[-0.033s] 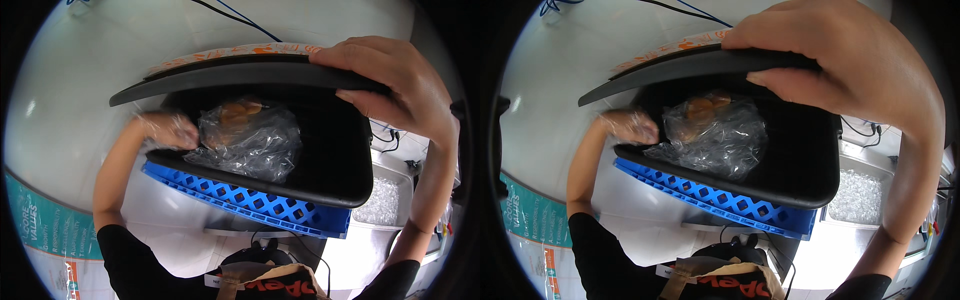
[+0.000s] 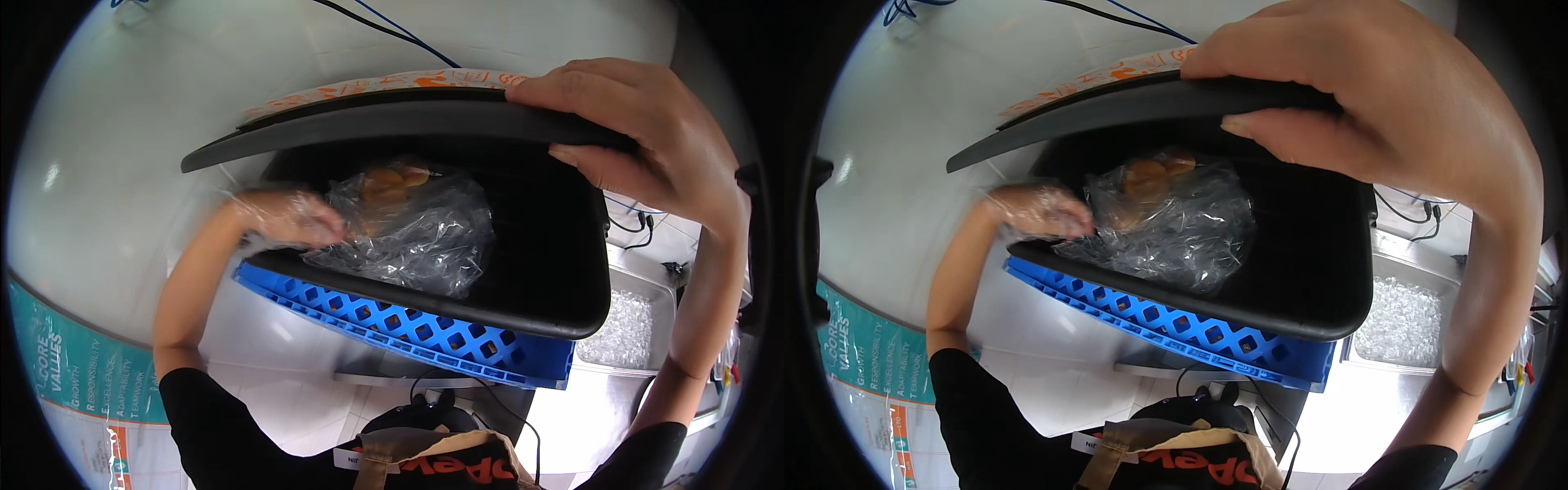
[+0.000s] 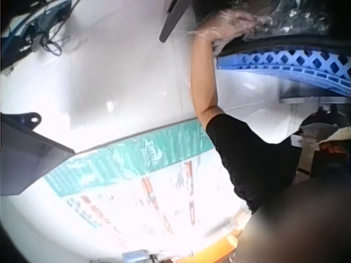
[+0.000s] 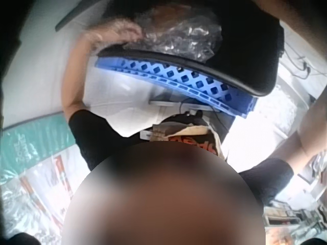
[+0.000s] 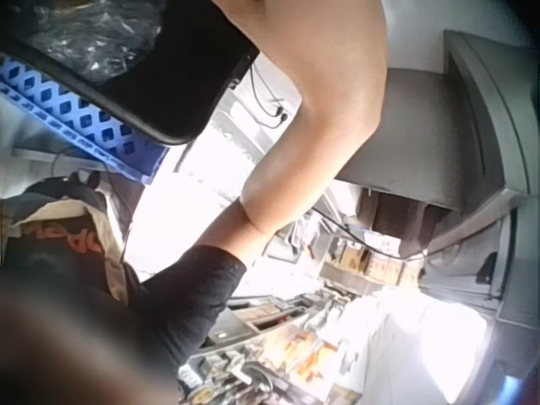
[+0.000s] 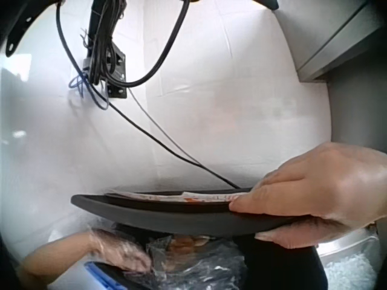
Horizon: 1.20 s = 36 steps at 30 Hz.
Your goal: The person scoops rice from a large cooker into a branded plate, then places the plate on a counter. They return to the cooker to scoop more rice, then move to a heated display to place fried chicken on the plate using tongs. They add sliced cucumbers and sauces from metal containers, then put on a disposable glove and continue adding toppings.
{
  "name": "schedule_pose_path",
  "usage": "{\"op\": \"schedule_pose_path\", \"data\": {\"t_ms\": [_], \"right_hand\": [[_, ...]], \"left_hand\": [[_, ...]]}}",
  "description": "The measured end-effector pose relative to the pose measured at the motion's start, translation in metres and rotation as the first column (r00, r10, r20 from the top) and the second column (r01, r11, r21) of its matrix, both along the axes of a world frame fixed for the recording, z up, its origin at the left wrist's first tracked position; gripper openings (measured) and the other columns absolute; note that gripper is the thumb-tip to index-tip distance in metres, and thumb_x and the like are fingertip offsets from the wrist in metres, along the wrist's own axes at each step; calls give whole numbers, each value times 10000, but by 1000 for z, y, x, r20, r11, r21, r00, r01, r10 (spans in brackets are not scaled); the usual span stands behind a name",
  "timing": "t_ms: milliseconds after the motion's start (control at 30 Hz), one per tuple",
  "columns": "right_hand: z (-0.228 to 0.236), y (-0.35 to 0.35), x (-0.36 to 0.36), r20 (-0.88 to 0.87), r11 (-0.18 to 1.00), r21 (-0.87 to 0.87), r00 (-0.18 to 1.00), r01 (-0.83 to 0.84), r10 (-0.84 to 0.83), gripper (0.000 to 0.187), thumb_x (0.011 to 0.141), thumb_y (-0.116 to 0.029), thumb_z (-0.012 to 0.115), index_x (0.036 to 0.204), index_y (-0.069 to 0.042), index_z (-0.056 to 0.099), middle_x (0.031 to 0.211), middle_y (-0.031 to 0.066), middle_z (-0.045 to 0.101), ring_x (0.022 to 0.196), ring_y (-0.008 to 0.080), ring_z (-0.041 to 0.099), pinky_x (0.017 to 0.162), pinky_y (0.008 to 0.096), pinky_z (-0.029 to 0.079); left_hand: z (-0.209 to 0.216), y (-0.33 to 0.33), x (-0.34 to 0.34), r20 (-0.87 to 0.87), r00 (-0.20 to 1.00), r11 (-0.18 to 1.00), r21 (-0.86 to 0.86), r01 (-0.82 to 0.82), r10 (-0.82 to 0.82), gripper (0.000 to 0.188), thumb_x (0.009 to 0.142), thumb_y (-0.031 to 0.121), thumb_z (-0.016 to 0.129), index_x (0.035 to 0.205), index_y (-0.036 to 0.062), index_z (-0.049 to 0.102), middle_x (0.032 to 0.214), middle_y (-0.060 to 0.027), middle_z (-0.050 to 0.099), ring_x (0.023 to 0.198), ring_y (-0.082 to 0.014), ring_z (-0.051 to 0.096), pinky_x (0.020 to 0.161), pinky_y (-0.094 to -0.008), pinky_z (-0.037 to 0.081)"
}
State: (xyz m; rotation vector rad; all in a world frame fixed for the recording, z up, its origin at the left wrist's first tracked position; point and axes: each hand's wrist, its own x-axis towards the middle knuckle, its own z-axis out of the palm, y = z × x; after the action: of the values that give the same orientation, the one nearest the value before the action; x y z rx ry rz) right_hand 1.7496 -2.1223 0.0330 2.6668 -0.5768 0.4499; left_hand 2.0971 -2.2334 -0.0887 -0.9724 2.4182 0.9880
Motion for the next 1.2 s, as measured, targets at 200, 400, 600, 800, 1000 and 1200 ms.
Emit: {"op": "schedule_pose_path", "data": {"t_ms": [200,400,600,800,1000,1200], "right_hand": [[4,-3,3,-5,998,-40,999,39,-39,357,755,-109,653,1082,25,603,902,164,646,733,298,627,649,353,487],[2,-1,2,47,1000,-25,999,2,-1,380,741,-109,664,1098,8,604,857,155,645,698,291,617,619,356,477],[4,0,2,52,1000,12,999,-10,10,389,749,-113,664,1115,0,594,836,151,639,693,290,612,606,364,469],[8,1,1,76,999,36,997,32,-35,368,758,-90,655,1108,5,593,868,155,636,714,304,611,617,361,469],[10,-5,4,73,999,-47,997,-27,31,359,758,-98,659,1100,-8,602,889,142,640,736,298,616,638,353,481],[7,0,4,101,1000,22,995,13,-15,364,769,-111,654,1116,-12,598,873,135,640,741,301,608,644,360,476]], "left_hand": [[-65,-33,-59,-126,990,924,-382,10,-63,588,938,417,415,1432,176,208,1358,-152,427,1149,-328,509,993,-403,393],[-59,-45,-94,-239,952,825,-488,-286,189,653,897,416,461,1421,103,227,1417,-141,329,1273,-279,357,1057,-374,289],[-57,-39,-100,-279,577,564,722,-402,768,780,833,665,361,1350,81,358,1359,-126,421,1043,-231,520,876,-342,423],[-31,-61,-81,-147,674,123,989,83,724,756,821,641,409,1288,47,444,1316,-99,470,1011,-244,570,854,-372,469],[-45,-78,-98,-43,643,198,965,-171,764,604,829,508,462,1220,50,490,1238,-107,516,1009,-262,568,859,-382,466],[-73,-85,-119,-202,976,974,-196,-117,76,541,815,465,481,1172,61,516,1198,-109,530,1006,-270,566,860,-384,462]]}}
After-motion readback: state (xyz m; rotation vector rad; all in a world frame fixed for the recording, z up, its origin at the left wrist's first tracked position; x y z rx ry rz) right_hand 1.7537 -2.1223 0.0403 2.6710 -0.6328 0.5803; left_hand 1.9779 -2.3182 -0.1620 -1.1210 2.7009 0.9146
